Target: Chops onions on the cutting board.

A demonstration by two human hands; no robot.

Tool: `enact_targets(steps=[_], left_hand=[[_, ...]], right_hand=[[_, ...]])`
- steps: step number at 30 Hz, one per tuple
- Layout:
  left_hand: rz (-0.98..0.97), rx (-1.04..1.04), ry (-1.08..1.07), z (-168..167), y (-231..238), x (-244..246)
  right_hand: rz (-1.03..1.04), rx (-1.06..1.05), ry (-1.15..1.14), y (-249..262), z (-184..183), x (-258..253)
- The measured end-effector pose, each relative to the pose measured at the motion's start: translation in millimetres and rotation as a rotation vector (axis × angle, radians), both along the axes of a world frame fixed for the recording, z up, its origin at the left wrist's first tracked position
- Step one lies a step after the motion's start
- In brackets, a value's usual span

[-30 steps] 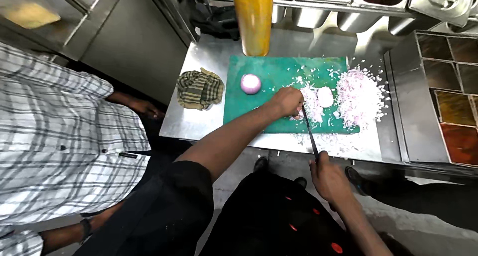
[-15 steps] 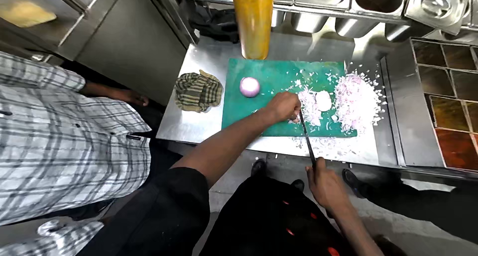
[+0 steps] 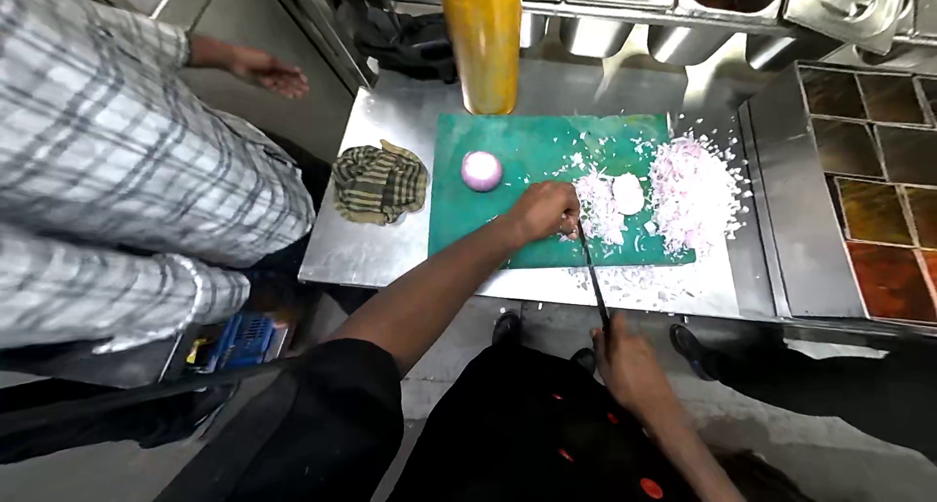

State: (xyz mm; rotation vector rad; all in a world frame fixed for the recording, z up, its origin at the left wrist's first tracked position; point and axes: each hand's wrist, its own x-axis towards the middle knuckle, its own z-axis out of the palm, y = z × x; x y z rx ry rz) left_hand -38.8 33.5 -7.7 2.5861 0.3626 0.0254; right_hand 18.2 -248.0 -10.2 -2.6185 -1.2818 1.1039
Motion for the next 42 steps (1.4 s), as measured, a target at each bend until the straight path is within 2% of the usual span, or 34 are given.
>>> enact_targets(steps=[3, 5, 7, 10, 14, 17, 19, 22, 26, 29, 33, 36, 40, 42], left_hand=[[0.036, -0.04, -0.109, -10.2, 2.4, -5.6], [0.096, -0.153, -0.131, -10.8, 0.8, -12.2], [0.141, -0.207, -0.084, -4.2, 1.2, -14.2], [0.141, -0.143, 0.044, 4.1, -0.1, -11.2], [0.13, -0.068, 0.196, 14.1, -3.2, -1.1], [0.131, -0.051, 0.236, 16.3, -4.5, -0.5], [0.129, -0.044, 0.229, 17.5, -3.4, 0.8], [0.126, -0.046, 0.231, 15.3, -5.5, -1.1], [0.138, -0.048, 0.19, 13.4, -4.0, -2.9], [0.145, -0.061, 0.176, 9.8, -6.2, -5.5], [0.125, -0.047, 0.144, 8.4, -4.7, -6.6], [0.115, -0.058, 0.115, 3.1, -6.4, -9.8], [0.118, -0.065, 0.069, 4.2, -5.0, -12.7], [0.12, -0.082, 0.035, 0.7, -3.2, -14.9]], right_hand=[[-0.021, -0.019, -0.004, -3.5, -12.5, -4.9], [-0.021, -0.035, -0.001, -5.4, -12.0, -5.3], [-0.027, -0.028, -0.01, -6.2, -13.8, -2.2], [-0.023, -0.034, -0.023, -2.4, -9.5, -2.5], [0.042, -0.009, -0.148, 6.4, 14.1, 2.3], [0.032, -0.064, -0.108, -0.2, 3.3, -1.4], [0.029, -0.079, -0.08, 1.9, 0.7, 1.0], [0.043, -0.055, -0.107, 6.4, 19.6, 1.9], [0.016, -0.055, -0.037, 2.1, -0.3, -0.7], [0.031, -0.031, -0.071, 3.8, 13.3, -2.1], [0.005, -0.065, -0.03, -4.3, -2.9, -8.7], [0.028, -0.055, -0.033, -1.5, 13.5, -8.4], [0.013, -0.065, -0.01, -9.8, -3.2, -11.4], [0.02, -0.066, -0.01, -0.3, 12.0, -8.9]])
